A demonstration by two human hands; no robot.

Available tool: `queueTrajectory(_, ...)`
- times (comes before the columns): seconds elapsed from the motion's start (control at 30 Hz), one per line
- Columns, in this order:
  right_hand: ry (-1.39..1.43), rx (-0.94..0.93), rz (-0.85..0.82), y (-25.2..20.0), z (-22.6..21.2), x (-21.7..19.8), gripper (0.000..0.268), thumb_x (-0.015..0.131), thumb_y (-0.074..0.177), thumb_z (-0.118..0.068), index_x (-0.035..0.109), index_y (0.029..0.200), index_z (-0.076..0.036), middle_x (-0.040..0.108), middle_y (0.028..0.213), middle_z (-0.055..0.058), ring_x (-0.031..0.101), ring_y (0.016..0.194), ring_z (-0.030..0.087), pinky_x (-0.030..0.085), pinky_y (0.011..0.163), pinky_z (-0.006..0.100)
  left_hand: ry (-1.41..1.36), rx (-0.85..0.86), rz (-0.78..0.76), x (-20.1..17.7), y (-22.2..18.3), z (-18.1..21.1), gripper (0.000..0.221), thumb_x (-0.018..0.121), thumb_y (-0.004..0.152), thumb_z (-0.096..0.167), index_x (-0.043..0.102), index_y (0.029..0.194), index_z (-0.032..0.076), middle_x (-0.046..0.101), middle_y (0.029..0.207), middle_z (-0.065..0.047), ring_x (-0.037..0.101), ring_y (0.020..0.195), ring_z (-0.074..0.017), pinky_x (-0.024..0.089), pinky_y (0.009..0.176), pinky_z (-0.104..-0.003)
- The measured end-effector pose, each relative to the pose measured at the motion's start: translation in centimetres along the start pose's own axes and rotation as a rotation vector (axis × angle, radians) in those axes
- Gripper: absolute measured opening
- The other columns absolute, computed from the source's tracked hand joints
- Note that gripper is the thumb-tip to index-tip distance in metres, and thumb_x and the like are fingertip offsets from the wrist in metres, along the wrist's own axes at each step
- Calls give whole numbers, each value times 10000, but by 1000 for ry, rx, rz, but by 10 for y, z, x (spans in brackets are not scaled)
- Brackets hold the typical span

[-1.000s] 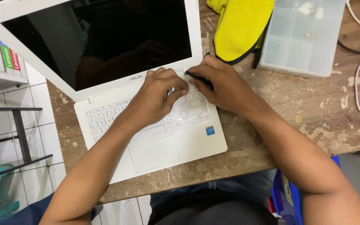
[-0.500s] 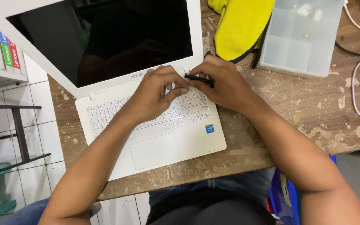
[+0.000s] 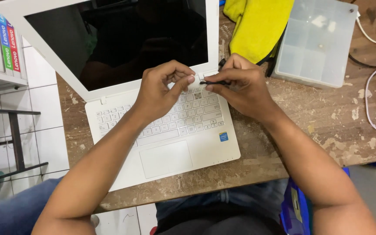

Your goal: The person is repairing a white Asus laptop, specifically focusing on reconnecting internal components like a ribbon cable near the keyboard area.

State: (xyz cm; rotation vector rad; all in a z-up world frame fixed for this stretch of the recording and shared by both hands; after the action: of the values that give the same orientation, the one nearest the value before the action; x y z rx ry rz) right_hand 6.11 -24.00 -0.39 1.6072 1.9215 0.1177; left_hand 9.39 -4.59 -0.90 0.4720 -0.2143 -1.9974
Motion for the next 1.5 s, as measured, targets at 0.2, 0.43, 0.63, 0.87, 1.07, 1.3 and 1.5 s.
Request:
queueTrajectory(0.2, -127, -22, -96, -2, 1, 12, 82, 723, 943, 65, 704, 1012, 24, 608, 736, 115, 624, 624, 260, 491, 577, 348, -37, 18, 6, -2, 0, -6, 61, 677, 974, -19, 699, 1028, -1, 701, 817, -87, 738, 742, -167, 600, 722, -304)
queueTrajectory(0.43, -165, -35, -165, -3, -5, 31, 200, 751, 879, 54, 683, 1038, -48, 712, 867, 102, 724, 788, 282, 546, 707, 379, -10, 20, 0, -2, -1, -5, 5, 613, 1023, 4, 612, 1019, 0, 726, 923, -133, 740, 771, -185, 598, 712, -330)
queueTrajectory(0.63, -354, -98, -257, 0, -25, 38, 192, 726, 880, 83, 669, 1044, -1, 695, 846, 171, 723, 785, 327, 563, 697, 386, -19, 22, 0, -5, 2, -8, 129, 746, 917, -52, 680, 1006, 14, 720, 918, -106, 742, 833, -182, 623, 773, -324)
queueTrajectory(0.87, -364, -126, -218, 0, -13, 33, 191, 735, 893, 51, 662, 1046, -38, 691, 882, 112, 709, 856, 311, 533, 778, 397, -29, -15, -13, -3, 0, -6, 194, 781, 873, -59, 727, 1033, 36, 714, 868, -91, 738, 837, -181, 634, 799, -316)
queueTrajectory(1.07, -338, -151, -295, -3, -8, 35, 156, 757, 894, -18, 664, 1015, -50, 651, 815, 88, 679, 799, 283, 510, 771, 387, -47, -33, 2, -3, 0, -7, 210, 721, 918, -73, 744, 1098, 35, 729, 891, -117, 745, 880, -195, 640, 822, -323)
queueTrajectory(1.3, -456, -232, -305, -4, -18, 36, 110, 748, 909, -32, 666, 978, -56, 628, 794, 76, 653, 786, 272, 470, 755, 369, -45, -30, 7, -4, 0, -3, 205, 700, 940, -49, 739, 1127, 27, 731, 891, -134, 748, 879, -208, 641, 816, -322)
queueTrajectory(1.5, -339, -177, -155, -6, -9, 32, 142, 793, 871, 36, 686, 897, -53, 721, 795, 68, 705, 752, 246, 474, 756, 338, -47, -49, -18, -3, -2, -6, 212, 700, 936, -37, 729, 1140, 13, 749, 880, -138, 761, 864, -211, 644, 813, -315)
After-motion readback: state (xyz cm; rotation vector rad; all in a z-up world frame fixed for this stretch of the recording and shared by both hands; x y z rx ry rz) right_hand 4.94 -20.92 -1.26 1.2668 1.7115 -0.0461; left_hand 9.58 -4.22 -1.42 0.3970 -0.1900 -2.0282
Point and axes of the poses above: each hand's wrist, its own y-axis towards the middle knuckle, its own x-axis out of the palm, z = x × y, the point moved 5 cm from there along y, towards the middle knuckle
